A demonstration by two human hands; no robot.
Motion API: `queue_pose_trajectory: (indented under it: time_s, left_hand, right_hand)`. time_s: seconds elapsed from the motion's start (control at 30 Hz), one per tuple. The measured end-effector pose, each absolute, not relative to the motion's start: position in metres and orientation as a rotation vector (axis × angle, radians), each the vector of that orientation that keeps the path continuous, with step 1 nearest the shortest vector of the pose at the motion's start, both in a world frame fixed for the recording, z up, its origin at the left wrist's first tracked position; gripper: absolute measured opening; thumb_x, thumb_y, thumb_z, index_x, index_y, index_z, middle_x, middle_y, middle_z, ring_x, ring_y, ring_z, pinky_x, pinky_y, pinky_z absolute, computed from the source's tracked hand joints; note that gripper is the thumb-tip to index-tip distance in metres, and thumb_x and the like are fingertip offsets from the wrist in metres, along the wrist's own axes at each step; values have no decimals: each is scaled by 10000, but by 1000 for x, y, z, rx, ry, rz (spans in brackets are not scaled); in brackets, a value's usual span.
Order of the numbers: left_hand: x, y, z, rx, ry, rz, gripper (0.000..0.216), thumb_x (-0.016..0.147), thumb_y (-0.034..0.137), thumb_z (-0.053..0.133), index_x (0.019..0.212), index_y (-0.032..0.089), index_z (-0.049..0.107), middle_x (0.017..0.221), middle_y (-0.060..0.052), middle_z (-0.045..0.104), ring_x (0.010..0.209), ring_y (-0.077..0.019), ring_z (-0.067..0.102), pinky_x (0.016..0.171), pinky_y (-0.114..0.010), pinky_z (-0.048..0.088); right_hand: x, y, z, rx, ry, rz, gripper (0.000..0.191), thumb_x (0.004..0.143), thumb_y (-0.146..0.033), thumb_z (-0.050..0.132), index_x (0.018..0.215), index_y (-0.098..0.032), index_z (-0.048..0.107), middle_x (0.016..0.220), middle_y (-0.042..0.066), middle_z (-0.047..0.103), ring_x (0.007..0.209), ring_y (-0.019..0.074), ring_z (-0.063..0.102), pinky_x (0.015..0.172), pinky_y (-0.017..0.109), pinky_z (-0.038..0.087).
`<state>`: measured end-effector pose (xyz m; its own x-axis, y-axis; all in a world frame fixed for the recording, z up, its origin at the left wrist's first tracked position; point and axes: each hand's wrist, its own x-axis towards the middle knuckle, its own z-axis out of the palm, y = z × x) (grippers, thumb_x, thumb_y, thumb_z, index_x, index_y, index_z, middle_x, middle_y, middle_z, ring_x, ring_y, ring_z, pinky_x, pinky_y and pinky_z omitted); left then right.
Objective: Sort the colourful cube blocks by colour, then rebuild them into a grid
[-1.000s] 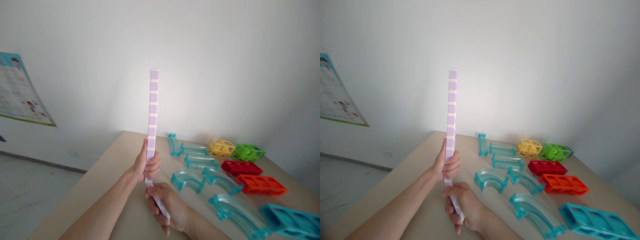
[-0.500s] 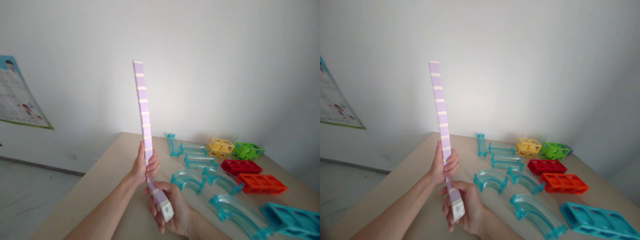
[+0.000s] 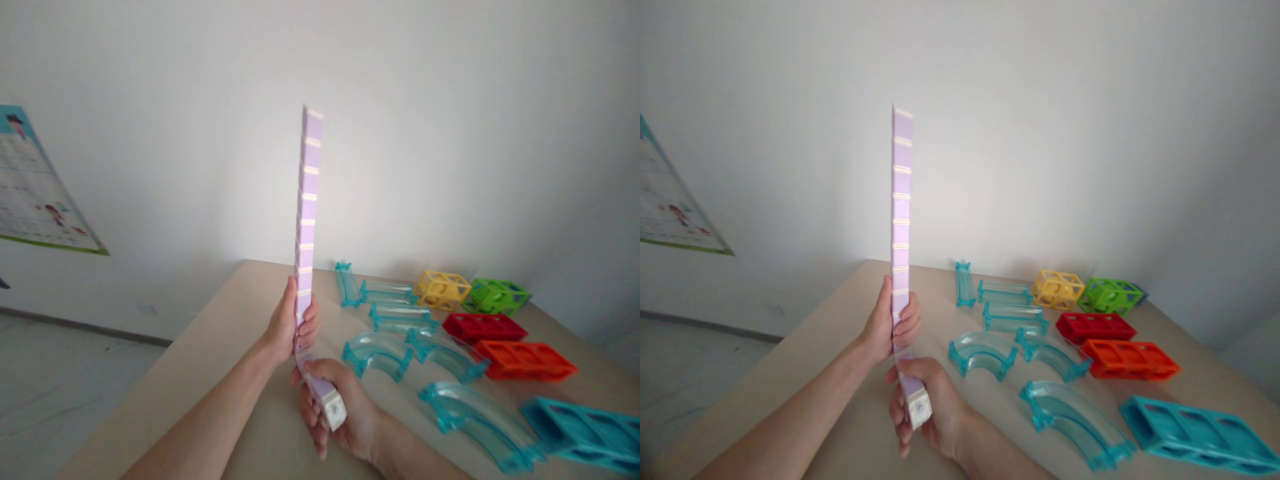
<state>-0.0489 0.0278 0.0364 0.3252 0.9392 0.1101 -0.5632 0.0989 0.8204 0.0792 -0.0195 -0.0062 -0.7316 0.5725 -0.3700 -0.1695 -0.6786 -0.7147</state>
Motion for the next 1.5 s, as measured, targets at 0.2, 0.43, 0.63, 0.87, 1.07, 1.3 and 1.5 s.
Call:
queue_pose_trajectory:
  time_s: [0.2,0.43,0.63,0.87,1.07,1.3,1.5]
  left_hand:
    - [-53,34,37,756,496,1251,626,825,754,396,570,183,431,384,82,323,258,-55,251,277,-171,210]
    - [-48,32,32,931,633,1238,664,825,755,379,626,149,563,426,23,469,341,-91,423,368,-200,318]
    - [-39,33,16,1235,797,1147,756,794,807,349,510,140,563,469,-21,521,410,-100,455,455,-237,328]
    - [-45,26,27,1156,778,1087,648,701,755,581,499,139,560,382,42,395,324,-74,354,378,-223,257]
    - [-53,29,32,1224,963,1036,594,758,620,595,415,137,553,311,19,395,284,-73,327,351,-227,197]
    - [-57,35,27,1356,1000,1025,510,734,513,674,412,131,572,336,11,432,343,-70,350,401,-232,209]
    - [-61,44,20,1181,983,1206,495,744,542,626,500,112,644,375,-13,495,335,-87,398,380,-213,241]
  right_hand:
    - [83,-17,-5,-785,-978,2432,491,821,-539,396,877,-110,628,427,-12,522,307,125,460,307,224,410]
    - [78,-20,-8,-720,-975,2244,335,716,-445,512,803,-131,591,388,-36,486,276,113,408,260,206,346]
    - [76,-22,-4,-781,-983,2012,374,726,-508,613,791,-142,575,363,-66,451,245,106,396,249,196,294]
    - [76,-19,-10,-936,-1222,1898,550,726,-662,580,547,-143,546,348,-23,464,225,67,365,222,161,221]
    - [83,-15,1,-744,-992,1966,576,826,-656,453,638,-131,594,392,-31,474,236,86,404,226,170,269]
    - [97,-10,3,-391,-823,2387,573,884,-602,365,955,-102,634,492,-15,553,331,126,529,283,192,360]
    - [99,-5,-2,-344,-820,2452,307,799,-404,503,930,-139,587,469,-46,527,311,119,502,267,179,327]
